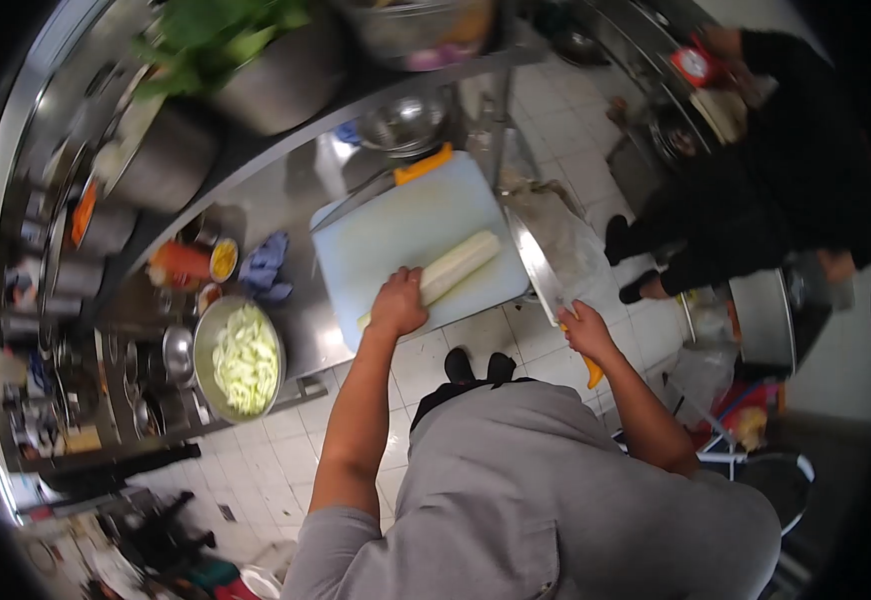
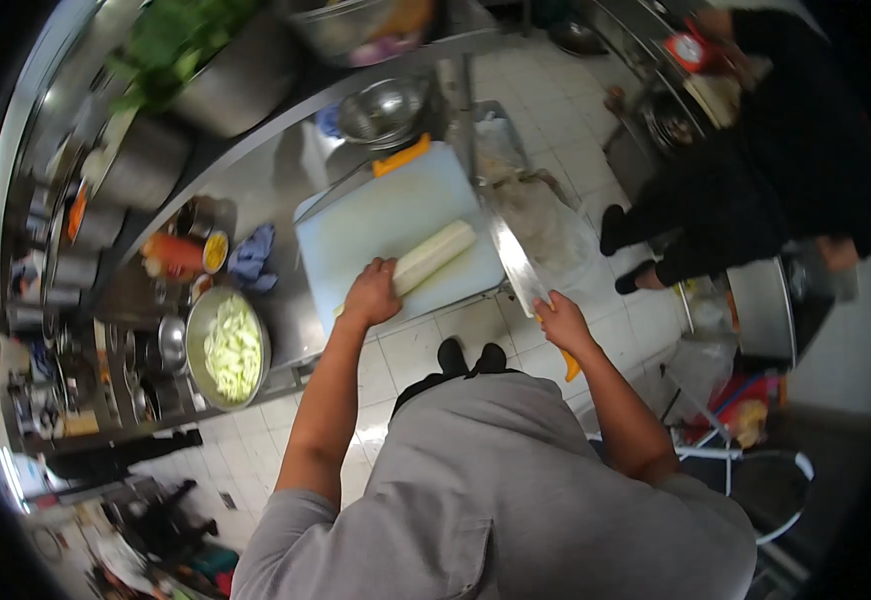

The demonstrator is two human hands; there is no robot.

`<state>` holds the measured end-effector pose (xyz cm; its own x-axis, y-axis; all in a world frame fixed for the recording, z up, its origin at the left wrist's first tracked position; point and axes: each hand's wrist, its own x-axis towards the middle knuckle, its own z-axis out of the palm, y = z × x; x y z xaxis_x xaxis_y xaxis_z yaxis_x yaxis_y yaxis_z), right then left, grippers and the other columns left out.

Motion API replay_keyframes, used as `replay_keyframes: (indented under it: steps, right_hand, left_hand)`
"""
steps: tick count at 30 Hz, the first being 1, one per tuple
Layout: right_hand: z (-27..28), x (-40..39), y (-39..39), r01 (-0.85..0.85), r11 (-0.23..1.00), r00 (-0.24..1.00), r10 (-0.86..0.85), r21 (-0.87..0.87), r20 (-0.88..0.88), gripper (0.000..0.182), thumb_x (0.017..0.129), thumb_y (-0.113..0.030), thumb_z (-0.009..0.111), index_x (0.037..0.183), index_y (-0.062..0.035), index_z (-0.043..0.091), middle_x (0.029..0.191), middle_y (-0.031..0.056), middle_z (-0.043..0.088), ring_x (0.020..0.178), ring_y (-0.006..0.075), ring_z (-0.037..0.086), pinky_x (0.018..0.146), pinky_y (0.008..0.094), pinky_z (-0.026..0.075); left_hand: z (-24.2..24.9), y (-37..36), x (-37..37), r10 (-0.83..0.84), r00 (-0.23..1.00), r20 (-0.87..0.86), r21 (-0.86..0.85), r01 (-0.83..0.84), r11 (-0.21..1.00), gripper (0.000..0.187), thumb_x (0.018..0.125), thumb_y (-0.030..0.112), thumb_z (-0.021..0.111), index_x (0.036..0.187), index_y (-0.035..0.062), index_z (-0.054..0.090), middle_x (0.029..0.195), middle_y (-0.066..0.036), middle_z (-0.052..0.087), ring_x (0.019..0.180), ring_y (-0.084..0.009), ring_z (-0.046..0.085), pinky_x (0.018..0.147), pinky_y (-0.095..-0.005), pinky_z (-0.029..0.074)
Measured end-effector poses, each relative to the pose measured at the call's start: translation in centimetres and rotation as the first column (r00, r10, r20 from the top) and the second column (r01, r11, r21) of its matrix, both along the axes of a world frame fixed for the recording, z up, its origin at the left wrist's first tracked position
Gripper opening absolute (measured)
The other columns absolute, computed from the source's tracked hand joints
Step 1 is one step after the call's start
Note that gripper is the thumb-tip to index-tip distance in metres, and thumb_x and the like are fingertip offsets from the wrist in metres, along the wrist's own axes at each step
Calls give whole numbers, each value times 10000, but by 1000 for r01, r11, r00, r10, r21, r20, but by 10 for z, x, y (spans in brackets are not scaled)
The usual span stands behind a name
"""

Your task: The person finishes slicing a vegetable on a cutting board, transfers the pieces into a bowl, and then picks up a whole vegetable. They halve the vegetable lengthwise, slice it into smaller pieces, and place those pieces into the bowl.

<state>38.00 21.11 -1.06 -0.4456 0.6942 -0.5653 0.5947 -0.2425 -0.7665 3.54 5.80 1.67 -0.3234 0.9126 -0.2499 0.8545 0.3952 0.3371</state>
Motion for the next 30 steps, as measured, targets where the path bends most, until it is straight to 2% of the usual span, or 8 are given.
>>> replay_keyframes:
  steps: [1,2,5,6,8,9,15,30]
  right_hand:
    - [0,1,1,43,999,999,-43,-10,-3,336,978,-348,605,937,-19,549,680,72,567,533,120,553,454,295,449]
    - [-1,3,4,15,1000,999,-15,-16,45,347,976,-353,592,971,-7,563,732,125,609,600,190,608,519,339,486]
    - [-11,3,11,-58,998,995,55,37,88,383,972,-360,562,1058,12,589,879,234,664,796,336,666,694,426,524]
    - [-14,1,11,-135,984,988,125,115,90,412,969,-363,546,1110,20,601,974,289,677,926,414,670,804,468,523]
    - [-9,-8,14,-132,988,989,127,81,72,438,968,-365,535,1150,28,601,1044,303,662,1015,448,627,876,485,491]
    - [-7,-11,15,-157,986,986,154,62,62,467,967,-368,525,1190,36,601,1114,318,647,1105,482,584,948,502,459]
    - [9,-27,16,-197,974,978,188,110,90,522,976,-373,528,1237,77,578,1188,313,629,1149,452,585,989,483,459]
    - [10,-57,21,-245,948,967,225,202,116,477,1003,-366,493,1224,47,583,1171,290,645,1140,436,595,980,481,463]
  left_hand:
    - [8,5,0,-20,1000,2,-90,20,996,697,716,182,703,1366,37,495,1367,-200,506,1227,-421,511,1024,-469,452]
    - [14,10,3,-61,998,-1,-103,61,993,697,716,182,703,1366,37,495,1367,-200,506,1227,-421,511,1024,-469,452]
    - [9,26,16,-41,996,-75,40,44,998,767,811,446,733,1445,96,478,1433,-197,480,1270,-404,487,1059,-502,406]
    - [-3,36,20,-69,995,-75,18,70,997,767,811,446,733,1445,96,478,1433,-197,480,1270,-404,487,1059,-502,406]
    - [-20,62,34,22,1000,4,209,-23,978,647,878,425,674,1409,91,517,1382,-196,530,1262,-394,493,1045,-491,416]
    - [-20,70,42,14,998,-57,188,-3,982,546,907,374,658,1366,95,561,1320,-179,583,1224,-387,513,1019,-488,431]
    - [-21,69,55,-5,993,-118,249,34,968,397,871,274,720,1225,102,667,1251,-134,618,1138,-355,542,973,-474,450]
    - [-23,69,54,-26,989,-143,273,64,960,369,875,255,719,1204,91,684,1222,-135,612,1122,-348,532,970,-463,446]
